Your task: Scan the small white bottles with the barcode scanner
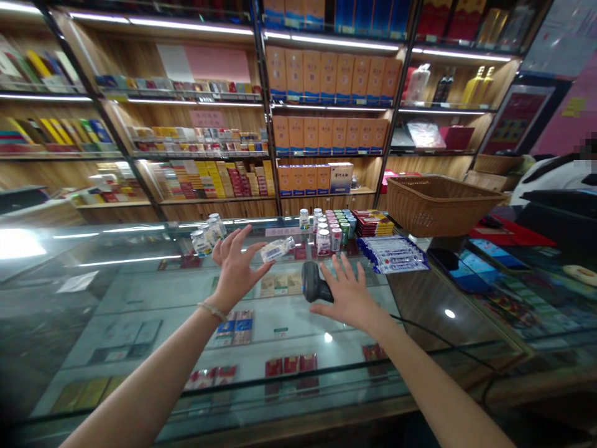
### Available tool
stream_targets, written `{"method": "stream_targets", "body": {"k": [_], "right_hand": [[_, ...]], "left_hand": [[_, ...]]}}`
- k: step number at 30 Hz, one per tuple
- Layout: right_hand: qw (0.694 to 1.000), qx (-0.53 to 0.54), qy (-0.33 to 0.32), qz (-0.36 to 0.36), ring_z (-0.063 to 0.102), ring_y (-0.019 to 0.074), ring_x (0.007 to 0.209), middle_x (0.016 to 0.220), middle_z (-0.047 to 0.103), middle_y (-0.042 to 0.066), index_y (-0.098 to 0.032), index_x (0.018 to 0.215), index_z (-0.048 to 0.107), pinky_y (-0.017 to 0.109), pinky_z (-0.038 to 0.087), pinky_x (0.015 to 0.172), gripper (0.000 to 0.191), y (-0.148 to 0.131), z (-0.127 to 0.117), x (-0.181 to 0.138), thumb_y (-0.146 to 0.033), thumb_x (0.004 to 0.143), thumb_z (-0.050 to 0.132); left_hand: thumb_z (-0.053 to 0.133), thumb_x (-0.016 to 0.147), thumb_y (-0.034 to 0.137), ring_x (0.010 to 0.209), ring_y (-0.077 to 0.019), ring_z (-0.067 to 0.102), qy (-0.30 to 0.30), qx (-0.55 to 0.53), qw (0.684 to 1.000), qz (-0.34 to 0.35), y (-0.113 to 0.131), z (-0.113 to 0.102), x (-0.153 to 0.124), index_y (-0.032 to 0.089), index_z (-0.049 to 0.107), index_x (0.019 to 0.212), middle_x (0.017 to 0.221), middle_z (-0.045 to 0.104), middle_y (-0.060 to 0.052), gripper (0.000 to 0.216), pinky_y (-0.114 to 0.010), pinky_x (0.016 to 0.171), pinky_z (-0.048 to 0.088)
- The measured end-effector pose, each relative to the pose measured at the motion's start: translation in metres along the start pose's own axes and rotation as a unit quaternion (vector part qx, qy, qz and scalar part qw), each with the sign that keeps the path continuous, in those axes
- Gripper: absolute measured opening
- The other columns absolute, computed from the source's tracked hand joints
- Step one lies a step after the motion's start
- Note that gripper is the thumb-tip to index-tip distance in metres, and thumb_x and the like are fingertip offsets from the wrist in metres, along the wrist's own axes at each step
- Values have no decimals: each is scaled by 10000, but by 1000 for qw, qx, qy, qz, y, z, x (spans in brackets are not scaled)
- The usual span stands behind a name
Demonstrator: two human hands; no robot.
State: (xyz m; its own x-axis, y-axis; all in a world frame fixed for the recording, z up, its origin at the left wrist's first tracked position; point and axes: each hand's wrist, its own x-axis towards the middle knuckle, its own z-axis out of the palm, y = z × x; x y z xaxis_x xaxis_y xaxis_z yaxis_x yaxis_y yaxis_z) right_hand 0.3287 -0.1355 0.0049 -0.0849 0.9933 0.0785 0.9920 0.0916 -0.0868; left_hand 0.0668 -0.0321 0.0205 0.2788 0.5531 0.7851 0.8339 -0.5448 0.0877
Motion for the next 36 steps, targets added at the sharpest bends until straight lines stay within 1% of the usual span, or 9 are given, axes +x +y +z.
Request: {"method": "stream_targets", "body": {"k": [4, 8, 14, 17, 20, 23, 25, 29, 36], "right_hand": [[999, -1, 41, -10, 117, 386, 1587, 1694, 262, 178, -252, 1559, 456, 651, 151, 1222, 829, 1, 7, 0, -654, 859, 643], [998, 4, 56, -15, 216, 388, 1563, 1657, 360, 163, -261, 1388, 636, 623, 234, 1203, 575, 4, 11, 2, -505, 869, 678], [996, 28, 79, -43, 299, 366, 1533, 1650, 374, 160, -184, 1174, 721, 539, 339, 1185, 411, 11, 7, 14, -324, 788, 703], [987, 59, 137, -53, 405, 354, 1473, 1667, 335, 165, -161, 1150, 709, 495, 408, 1153, 406, 14, -6, 23, -314, 774, 685], [977, 114, 174, -41, 583, 335, 1309, 1663, 353, 108, -198, 1214, 681, 453, 519, 1034, 436, 13, -23, 30, -341, 804, 643], [970, 147, 191, -40, 648, 327, 1211, 1619, 426, 78, -229, 1301, 636, 431, 559, 953, 503, 7, -35, 36, -340, 811, 629], [964, 167, 199, -50, 664, 332, 1174, 1523, 540, 94, -226, 1354, 596, 436, 562, 933, 569, 2, -36, 37, -316, 793, 639], [957, 212, 188, -63, 692, 326, 1105, 1274, 702, 93, -211, 1318, 598, 431, 562, 889, 561, -4, -26, 33, -282, 765, 653], [952, 252, 135, -111, 696, 293, 1137, 1264, 725, 84, -230, 1262, 625, 396, 550, 933, 515, -13, -12, 18, -239, 749, 667]], "left_hand": [[782, 830, 419, 1446, -372, 395, -4, 5, 1000, -3, -2, 1, -2, 288, 744, 1122, 1575, 476, -104, 322, -629, 1224, 170], [782, 829, 421, 1459, -361, 371, -7, -4, 1000, -6, -4, 1, -3, 296, 740, 1134, 1586, 459, -90, 332, -609, 1240, 169], [763, 843, 433, 1459, -360, 375, -11, 0, 999, -32, -11, 1, -5, 292, 737, 1128, 1582, 466, -96, 319, -624, 1242, 149], [785, 825, 416, 1469, -359, 367, -19, 1, 999, -44, -16, 2, -5, 286, 733, 1135, 1591, 457, -103, 341, -625, 1242, 149], [790, 820, 412, 1478, -362, 354, -23, 5, 998, -52, -19, 4, -5, 290, 733, 1142, 1595, 454, -98, 350, -624, 1243, 147], [784, 825, 414, 1472, -358, 365, -27, 10, 998, -53, -19, 5, -5, 285, 736, 1142, 1593, 456, -106, 345, -620, 1241, 159], [784, 825, 414, 1467, -356, 375, -28, 14, 998, -53, -19, 5, -5, 288, 737, 1139, 1588, 463, -108, 341, -618, 1238, 167], [780, 830, 426, 1467, -356, 376, -31, 21, 998, -50, -18, 5, -5, 297, 735, 1139, 1587, 470, -104, 337, -622, 1236, 166], [782, 828, 416, 1472, -352, 370, -41, 21, 998, -49, -18, 5, -5, 287, 728, 1154, 1585, 469, -110, 354, -619, 1237, 181]]}}
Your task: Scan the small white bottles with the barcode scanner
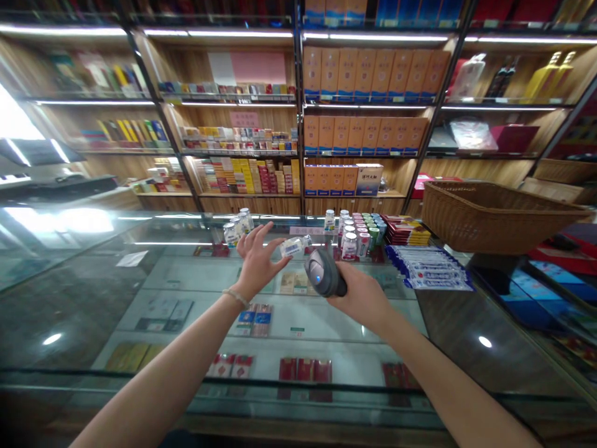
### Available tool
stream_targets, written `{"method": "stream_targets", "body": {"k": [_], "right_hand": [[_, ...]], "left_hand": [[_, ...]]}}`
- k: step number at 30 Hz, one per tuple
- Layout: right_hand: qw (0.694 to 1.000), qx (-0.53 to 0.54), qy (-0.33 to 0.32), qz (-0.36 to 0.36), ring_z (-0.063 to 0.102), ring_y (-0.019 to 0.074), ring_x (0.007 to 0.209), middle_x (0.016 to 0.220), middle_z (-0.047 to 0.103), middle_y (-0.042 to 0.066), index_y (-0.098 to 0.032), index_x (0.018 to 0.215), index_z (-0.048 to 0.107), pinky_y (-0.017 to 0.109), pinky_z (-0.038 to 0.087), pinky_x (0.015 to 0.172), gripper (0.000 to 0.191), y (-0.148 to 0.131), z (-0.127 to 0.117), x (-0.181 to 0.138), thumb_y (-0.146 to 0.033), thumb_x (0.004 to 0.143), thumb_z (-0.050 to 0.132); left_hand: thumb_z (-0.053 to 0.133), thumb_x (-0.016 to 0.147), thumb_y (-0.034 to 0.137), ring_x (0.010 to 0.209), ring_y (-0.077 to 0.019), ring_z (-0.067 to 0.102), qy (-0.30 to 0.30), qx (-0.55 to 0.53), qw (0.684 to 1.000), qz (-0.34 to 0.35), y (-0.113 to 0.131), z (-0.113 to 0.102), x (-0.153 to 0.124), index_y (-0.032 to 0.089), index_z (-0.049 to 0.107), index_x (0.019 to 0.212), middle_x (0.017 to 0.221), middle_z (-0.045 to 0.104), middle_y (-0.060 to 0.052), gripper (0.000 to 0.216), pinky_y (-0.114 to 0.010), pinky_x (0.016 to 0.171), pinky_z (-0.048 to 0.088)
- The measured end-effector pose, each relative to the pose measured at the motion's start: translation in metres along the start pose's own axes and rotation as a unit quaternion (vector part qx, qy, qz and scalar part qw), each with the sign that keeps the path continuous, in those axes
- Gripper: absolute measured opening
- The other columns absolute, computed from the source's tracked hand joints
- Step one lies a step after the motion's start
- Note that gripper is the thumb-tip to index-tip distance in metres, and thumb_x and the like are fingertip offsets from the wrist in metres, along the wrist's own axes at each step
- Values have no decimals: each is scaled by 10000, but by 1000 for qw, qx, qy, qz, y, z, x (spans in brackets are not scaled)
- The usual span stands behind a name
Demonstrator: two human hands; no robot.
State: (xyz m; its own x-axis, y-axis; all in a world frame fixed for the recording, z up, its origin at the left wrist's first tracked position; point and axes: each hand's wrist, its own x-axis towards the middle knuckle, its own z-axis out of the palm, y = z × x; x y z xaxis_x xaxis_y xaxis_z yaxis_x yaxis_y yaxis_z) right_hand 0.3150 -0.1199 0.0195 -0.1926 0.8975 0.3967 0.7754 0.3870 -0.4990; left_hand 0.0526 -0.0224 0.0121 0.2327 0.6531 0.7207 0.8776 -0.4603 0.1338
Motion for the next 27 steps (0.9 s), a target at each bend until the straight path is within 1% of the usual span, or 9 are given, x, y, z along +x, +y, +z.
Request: {"method": "stream_targets", "body": {"k": [4, 8, 12, 15, 17, 20, 22, 24, 27], "right_hand": [[1000, 23, -11, 0, 701, 296, 1141, 1273, 733, 89, -221, 1311, 620, 403, 548, 954, 589, -6, 2, -2, -211, 724, 674], [999, 23, -32, 4, 715, 309, 1111, 1255, 746, 88, -236, 1364, 609, 426, 550, 948, 639, -9, 2, -4, -210, 729, 676], [999, 19, -42, 9, 727, 323, 1075, 1224, 759, 93, -239, 1407, 591, 434, 554, 925, 685, -10, 1, -5, -215, 728, 678], [999, 21, -45, 5, 731, 320, 1065, 1207, 766, 83, -251, 1414, 585, 421, 557, 902, 692, -12, 0, -5, -224, 730, 682], [998, 19, -51, 8, 733, 320, 1061, 1182, 774, 83, -241, 1369, 615, 402, 558, 879, 639, -13, -1, -5, -236, 734, 686], [998, -12, -64, 18, 741, 337, 1021, 1096, 792, 94, -221, 1205, 695, 383, 552, 822, 462, -16, -2, -5, -270, 746, 696], [997, -33, -71, 22, 746, 348, 989, 1056, 798, 102, -215, 1126, 718, 379, 543, 792, 373, -17, -3, -4, -297, 763, 697], [996, -40, -72, 28, 752, 348, 967, 1040, 801, 106, -217, 1136, 715, 370, 535, 769, 367, -18, -3, -4, -309, 782, 690], [997, -38, -62, 35, 756, 339, 947, 1024, 804, 98, -229, 1220, 682, 350, 526, 736, 441, -17, -2, -4, -305, 787, 696]], "left_hand": [[775, 836, 428, 1475, -352, 367, -5, -3, 1000, 3, 0, 0, 0, 283, 727, 1165, 1590, 462, -113, 363, -620, 1234, 193], [773, 837, 431, 1476, -352, 364, -2, 2, 1000, 4, 0, 1, 0, 295, 729, 1159, 1595, 457, -103, 352, -625, 1238, 178], [757, 850, 418, 1473, -347, 369, 2, 2, 1000, 2, 0, 1, 0, 293, 731, 1152, 1590, 464, -107, 328, -621, 1235, 188], [754, 850, 424, 1471, -354, 370, 2, -2, 1000, 0, -1, 2, 0, 296, 730, 1156, 1592, 461, -103, 333, -629, 1237, 171], [760, 843, 424, 1471, -359, 370, 0, -5, 1000, 0, -1, 3, 0, 296, 731, 1156, 1596, 458, -96, 339, -628, 1242, 161], [781, 818, 391, 1465, -360, 385, 1, 0, 1000, -7, 1, 4, 0, 291, 740, 1126, 1586, 473, -89, 326, -627, 1245, 147], [792, 806, 375, 1459, -360, 396, 3, 5, 1000, -12, 1, 5, 0, 291, 743, 1108, 1576, 487, -88, 317, -633, 1243, 141], [789, 814, 387, 1462, -362, 391, 1, 6, 1000, -10, 1, 4, 0, 295, 742, 1113, 1578, 486, -88, 317, -637, 1240, 144], [775, 834, 424, 1473, -359, 372, -2, 2, 1000, 0, 0, 3, 0, 299, 736, 1143, 1593, 467, -88, 336, -625, 1244, 153]]}}
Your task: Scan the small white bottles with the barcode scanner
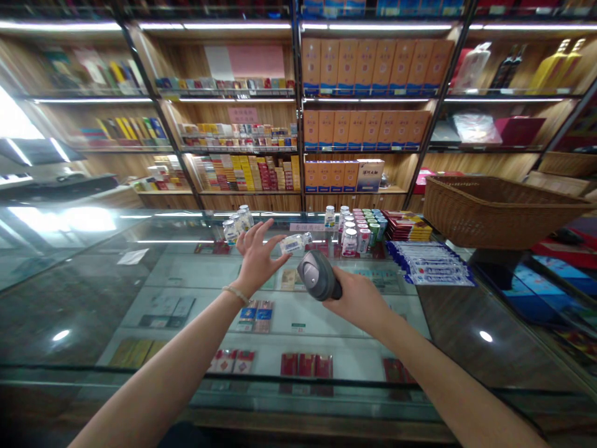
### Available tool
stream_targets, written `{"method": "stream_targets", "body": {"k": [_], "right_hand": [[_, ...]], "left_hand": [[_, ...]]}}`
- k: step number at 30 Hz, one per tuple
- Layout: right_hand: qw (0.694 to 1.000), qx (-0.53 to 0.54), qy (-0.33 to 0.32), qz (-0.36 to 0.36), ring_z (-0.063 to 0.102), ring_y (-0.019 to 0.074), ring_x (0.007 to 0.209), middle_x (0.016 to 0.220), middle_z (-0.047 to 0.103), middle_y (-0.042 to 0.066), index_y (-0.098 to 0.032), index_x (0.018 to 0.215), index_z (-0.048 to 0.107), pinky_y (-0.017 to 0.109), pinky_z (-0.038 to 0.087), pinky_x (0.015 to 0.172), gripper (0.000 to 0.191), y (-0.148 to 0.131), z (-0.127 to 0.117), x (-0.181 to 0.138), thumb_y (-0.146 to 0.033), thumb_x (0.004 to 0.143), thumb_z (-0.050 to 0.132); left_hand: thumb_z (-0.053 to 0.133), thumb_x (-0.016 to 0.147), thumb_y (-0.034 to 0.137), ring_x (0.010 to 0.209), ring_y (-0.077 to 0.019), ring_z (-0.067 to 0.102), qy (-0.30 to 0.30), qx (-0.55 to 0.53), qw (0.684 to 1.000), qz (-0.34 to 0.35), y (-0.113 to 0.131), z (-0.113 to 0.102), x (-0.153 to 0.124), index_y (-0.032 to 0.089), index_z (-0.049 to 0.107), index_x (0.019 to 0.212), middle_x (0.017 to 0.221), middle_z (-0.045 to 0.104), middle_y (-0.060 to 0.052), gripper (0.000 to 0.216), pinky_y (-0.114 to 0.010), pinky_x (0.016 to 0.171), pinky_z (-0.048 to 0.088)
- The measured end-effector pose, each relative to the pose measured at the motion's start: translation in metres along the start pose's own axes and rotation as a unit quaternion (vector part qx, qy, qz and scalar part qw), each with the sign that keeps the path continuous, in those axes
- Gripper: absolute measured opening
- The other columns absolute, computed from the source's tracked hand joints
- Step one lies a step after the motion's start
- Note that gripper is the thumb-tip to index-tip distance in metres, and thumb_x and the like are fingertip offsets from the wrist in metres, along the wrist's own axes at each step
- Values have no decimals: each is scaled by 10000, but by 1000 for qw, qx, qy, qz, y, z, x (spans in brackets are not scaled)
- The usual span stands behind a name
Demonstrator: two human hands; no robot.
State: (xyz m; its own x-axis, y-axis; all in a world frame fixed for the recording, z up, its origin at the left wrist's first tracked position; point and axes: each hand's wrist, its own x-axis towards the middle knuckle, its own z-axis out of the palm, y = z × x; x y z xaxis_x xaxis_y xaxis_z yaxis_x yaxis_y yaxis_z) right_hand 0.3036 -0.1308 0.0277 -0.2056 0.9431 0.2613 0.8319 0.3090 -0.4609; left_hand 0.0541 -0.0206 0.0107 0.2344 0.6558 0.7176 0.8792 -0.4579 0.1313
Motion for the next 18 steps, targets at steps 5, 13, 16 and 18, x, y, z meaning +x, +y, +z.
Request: {"method": "stream_targets", "body": {"k": [5, 13, 16, 18], "right_hand": [[1000, -3, 19, 3, 756, 329, 914, 999, 800, 84, -241, 1295, 614, 332, 509, 705, 562, 2, 3, 0, -286, 747, 732], [1000, -16, -1, 1, 723, 342, 1035, 1164, 749, 109, -207, 1276, 556, 356, 500, 778, 541, 2, -1, -1, -251, 748, 664], [999, -39, -2, -11, 704, 331, 1076, 1264, 697, 111, -199, 1278, 541, 354, 494, 793, 525, 2, -4, -1, -251, 763, 625], [997, -69, -1, -17, 704, 314, 1043, 1281, 668, 108, -200, 1264, 545, 340, 490, 753, 492, 2, -6, 0, -266, 779, 598]], "left_hand": [[773, 835, 440, 1473, -354, 371, 0, -3, 1000, -4, -1, 0, 0, 301, 732, 1151, 1596, 463, -90, 347, -626, 1248, 143], [767, 839, 431, 1467, -360, 377, 8, -5, 1000, -4, 0, -1, 0, 301, 736, 1141, 1587, 475, -90, 330, -627, 1246, 147], [763, 841, 446, 1460, -362, 383, 15, -5, 1000, -4, -2, -1, 0, 300, 739, 1143, 1587, 476, -87, 336, -611, 1247, 163], [768, 837, 437, 1457, -362, 388, 19, -6, 1000, -6, -3, -1, 1, 301, 739, 1142, 1585, 478, -90, 335, -615, 1240, 169]]}}
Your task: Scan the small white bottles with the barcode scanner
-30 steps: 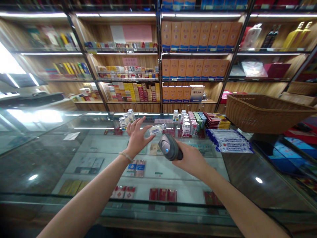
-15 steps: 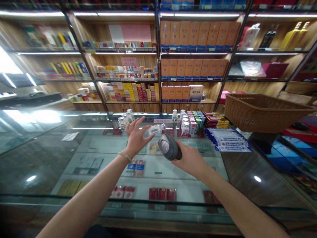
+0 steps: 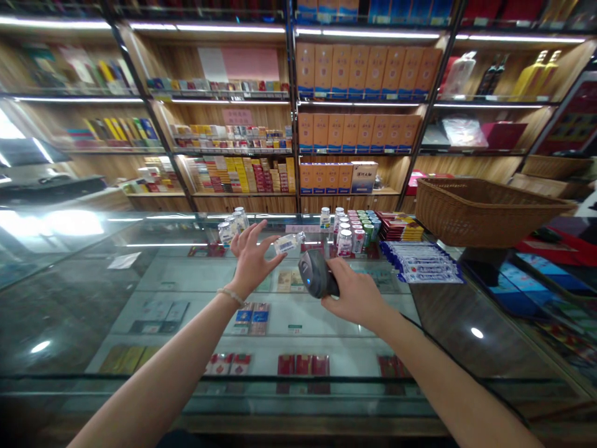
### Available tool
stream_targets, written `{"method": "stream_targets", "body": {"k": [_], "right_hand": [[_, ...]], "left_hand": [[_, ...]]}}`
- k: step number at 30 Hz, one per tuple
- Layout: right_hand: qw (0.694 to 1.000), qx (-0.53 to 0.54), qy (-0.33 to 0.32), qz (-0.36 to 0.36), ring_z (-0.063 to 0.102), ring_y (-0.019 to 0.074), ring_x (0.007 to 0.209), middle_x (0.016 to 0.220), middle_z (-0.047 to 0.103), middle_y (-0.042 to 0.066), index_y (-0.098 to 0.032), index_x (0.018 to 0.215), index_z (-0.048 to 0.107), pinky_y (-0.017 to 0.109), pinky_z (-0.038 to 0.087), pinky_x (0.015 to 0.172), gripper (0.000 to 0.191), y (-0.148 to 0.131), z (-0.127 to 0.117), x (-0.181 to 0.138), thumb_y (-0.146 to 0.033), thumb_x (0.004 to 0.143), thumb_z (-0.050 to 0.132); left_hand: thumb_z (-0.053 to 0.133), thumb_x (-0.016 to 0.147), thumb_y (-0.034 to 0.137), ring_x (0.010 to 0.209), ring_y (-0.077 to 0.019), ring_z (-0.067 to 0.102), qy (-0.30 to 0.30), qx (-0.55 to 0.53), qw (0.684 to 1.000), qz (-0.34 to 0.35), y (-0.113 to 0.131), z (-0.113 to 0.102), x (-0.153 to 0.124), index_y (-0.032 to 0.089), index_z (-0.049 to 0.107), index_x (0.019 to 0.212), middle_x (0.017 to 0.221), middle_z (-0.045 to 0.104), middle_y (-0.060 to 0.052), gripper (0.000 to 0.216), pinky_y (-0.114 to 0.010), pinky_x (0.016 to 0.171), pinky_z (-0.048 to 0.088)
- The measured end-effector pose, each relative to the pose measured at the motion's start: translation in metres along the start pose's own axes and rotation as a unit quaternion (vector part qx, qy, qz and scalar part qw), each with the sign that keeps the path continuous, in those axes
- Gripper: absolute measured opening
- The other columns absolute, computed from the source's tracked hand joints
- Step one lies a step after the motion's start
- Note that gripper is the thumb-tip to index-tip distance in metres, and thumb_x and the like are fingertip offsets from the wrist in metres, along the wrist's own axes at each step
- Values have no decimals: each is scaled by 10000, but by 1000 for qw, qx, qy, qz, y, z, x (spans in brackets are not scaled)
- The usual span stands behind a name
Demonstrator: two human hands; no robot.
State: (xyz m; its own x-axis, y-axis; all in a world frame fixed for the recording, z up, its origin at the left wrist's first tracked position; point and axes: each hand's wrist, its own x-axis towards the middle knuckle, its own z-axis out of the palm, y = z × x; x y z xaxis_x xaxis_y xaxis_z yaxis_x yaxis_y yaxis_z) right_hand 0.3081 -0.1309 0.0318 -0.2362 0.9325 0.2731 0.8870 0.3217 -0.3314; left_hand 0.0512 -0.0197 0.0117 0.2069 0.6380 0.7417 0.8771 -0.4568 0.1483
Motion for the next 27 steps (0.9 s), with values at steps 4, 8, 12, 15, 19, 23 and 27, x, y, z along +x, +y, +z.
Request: {"method": "stream_targets", "body": {"k": [4, 8, 12, 15, 19, 23, 27], "right_hand": [[998, -62, 4, -6, 684, 298, 1072, 1391, 569, 119, -193, 1302, 546, 323, 497, 690, 506, 3, -6, 2, -291, 807, 582], [993, -116, 9, -7, 643, 290, 1166, 1444, 507, 128, -191, 1372, 532, 321, 538, 702, 521, 11, -11, 0, -324, 871, 584], [991, -136, -19, -2, 605, 298, 1220, 1443, 487, 151, -183, 1374, 536, 346, 571, 738, 502, 19, -9, -9, -331, 897, 588], [991, -132, -31, 12, 589, 309, 1241, 1430, 487, 162, -174, 1349, 552, 374, 580, 779, 492, 22, -6, -17, -311, 877, 588], [991, -127, -39, 18, 580, 316, 1244, 1421, 494, 167, -171, 1339, 562, 407, 581, 821, 508, 22, -3, -26, -300, 849, 577], [989, -139, -41, 10, 566, 325, 1252, 1444, 490, 175, -169, 1342, 568, 429, 580, 841, 514, 20, -2, -32, -298, 845, 562], [987, -157, -40, 6, 563, 324, 1232, 1432, 510, 172, -172, 1326, 585, 416, 585, 808, 489, 18, 0, -37, -307, 857, 553]], "left_hand": [[768, 836, 408, 1451, -360, 395, 7, -5, 1000, -4, -3, 1, 1, 294, 737, 1134, 1578, 485, -101, 321, -626, 1229, 171], [772, 835, 423, 1441, -361, 399, 24, -3, 1000, 4, -7, 5, 1, 295, 743, 1128, 1575, 488, -99, 322, -611, 1229, 172], [769, 839, 423, 1440, -372, 399, 25, 7, 1000, 3, -10, 8, 2, 290, 749, 1123, 1573, 491, -99, 315, -618, 1222, 162], [763, 842, 426, 1442, -378, 397, 19, 5, 1000, -5, -9, 7, 2, 287, 751, 1122, 1579, 484, -94, 313, -622, 1223, 155], [766, 838, 420, 1447, -381, 392, 14, -2, 1000, -9, -8, 7, 2, 287, 751, 1121, 1579, 483, -96, 313, -626, 1222, 155], [773, 833, 421, 1446, -378, 394, 17, -2, 1000, -3, -8, 8, 2, 288, 748, 1125, 1579, 483, -101, 322, -634, 1217, 157], [770, 835, 413, 1438, -381, 401, 17, -8, 1000, -6, -8, 8, 2, 292, 750, 1120, 1573, 488, -93, 310, -644, 1221, 143]]}}
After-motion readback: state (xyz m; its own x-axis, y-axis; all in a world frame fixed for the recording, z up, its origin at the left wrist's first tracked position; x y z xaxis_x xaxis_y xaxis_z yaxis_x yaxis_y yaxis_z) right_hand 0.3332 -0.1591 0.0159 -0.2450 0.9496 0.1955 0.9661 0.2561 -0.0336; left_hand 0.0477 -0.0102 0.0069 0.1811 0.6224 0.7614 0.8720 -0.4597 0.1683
